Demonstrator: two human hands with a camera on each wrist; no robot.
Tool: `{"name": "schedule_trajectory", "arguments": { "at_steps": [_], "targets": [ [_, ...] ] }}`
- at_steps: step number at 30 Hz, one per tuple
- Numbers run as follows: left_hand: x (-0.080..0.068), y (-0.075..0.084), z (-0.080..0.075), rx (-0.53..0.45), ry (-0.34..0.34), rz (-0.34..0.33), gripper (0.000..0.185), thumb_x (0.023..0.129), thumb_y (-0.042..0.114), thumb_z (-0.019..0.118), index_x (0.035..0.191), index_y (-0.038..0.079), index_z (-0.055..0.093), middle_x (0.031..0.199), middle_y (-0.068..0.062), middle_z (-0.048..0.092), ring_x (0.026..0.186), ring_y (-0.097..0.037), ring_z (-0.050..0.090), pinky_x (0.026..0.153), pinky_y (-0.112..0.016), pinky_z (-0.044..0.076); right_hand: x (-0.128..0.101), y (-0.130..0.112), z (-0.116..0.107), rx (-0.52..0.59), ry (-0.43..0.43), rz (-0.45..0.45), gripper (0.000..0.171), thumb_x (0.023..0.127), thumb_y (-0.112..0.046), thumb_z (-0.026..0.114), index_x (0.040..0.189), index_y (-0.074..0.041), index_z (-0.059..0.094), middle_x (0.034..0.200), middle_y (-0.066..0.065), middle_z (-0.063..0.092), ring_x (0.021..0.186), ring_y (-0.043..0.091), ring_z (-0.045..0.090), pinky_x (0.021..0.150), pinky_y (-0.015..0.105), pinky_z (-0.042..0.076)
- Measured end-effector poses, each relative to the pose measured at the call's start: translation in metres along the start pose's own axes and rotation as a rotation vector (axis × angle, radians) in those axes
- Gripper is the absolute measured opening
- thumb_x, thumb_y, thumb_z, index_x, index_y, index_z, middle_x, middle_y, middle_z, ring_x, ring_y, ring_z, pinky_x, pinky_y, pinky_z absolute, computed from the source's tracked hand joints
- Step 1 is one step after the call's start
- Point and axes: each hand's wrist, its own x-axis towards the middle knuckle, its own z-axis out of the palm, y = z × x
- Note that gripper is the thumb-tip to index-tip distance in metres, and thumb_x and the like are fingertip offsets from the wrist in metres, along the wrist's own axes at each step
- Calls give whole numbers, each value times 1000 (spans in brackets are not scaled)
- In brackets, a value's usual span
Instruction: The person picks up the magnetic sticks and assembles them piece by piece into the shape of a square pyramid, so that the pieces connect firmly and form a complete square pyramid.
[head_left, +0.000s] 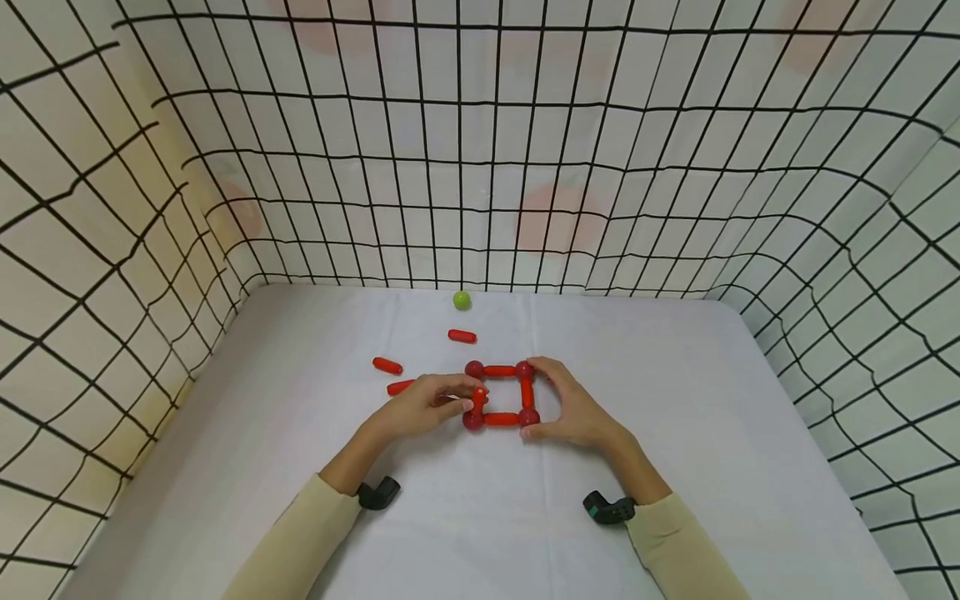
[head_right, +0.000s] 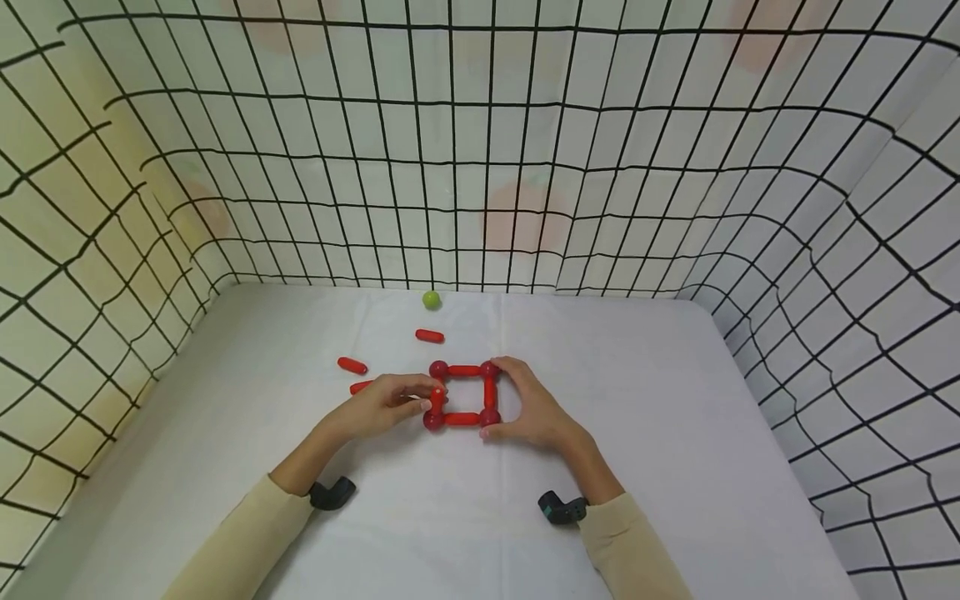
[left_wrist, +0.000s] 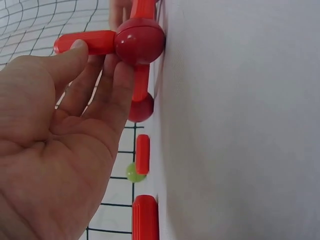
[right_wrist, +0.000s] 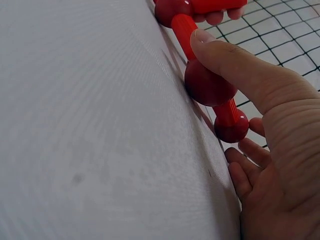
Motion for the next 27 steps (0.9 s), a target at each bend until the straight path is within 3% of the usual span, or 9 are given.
{"name": "schedule_trajectory", "arguments": {
  "at_steps": [5, 13, 18, 22, 27],
  "targets": [
    [1, 1, -3, 30, 21, 9, 38, 103, 14, 62, 140, 21, 63, 132, 6, 70, 123, -14, 66, 106, -37, 54, 1, 3, -1, 26, 25, -30, 94, 72, -47, 92, 149, -26, 42, 154, -1, 43, 146, 25, 39, 122, 56, 34],
    [1, -2, -9, 98, 264, -64, 37, 98, 10, 70, 135, 14, 66, 134, 0, 67, 124, -20, 64, 105, -39, 55, -1, -1, -3, 29, 22, 38, 59, 88, -26, 79, 141, -31, 53, 149, -5, 52, 147, 25, 42, 120, 61, 33],
    [2, -2, -8, 137, 233, -35, 47, 92, 5, 76, 137, 10, 64, 139, -6, 63, 129, -29, 60, 108, -44, 52, -1, 0, -5, 28, 20, 38, 54, 96, -19, 69, 145, -33, 52, 153, -3, 51, 150, 27, 40, 122, 58, 32],
    [3, -4, -4, 157, 197, -17, 44, 92, 3, 75, 134, 10, 67, 134, -6, 66, 125, -26, 63, 107, -42, 53, 0, 0, -5, 19, 27, 6, 51, 100, -19, 66, 147, -30, 52, 153, 0, 52, 149, 28, 42, 121, 55, 35],
    [3, -8, 3, 200, 215, -28, 35, 91, 7, 77, 125, 15, 74, 120, 1, 72, 110, -16, 66, 100, -35, 57, 0, -3, -4, 2, 59, -21, 58, 93, -13, 72, 147, -20, 50, 148, 3, 55, 143, 29, 48, 121, 55, 36]
  ]
}}
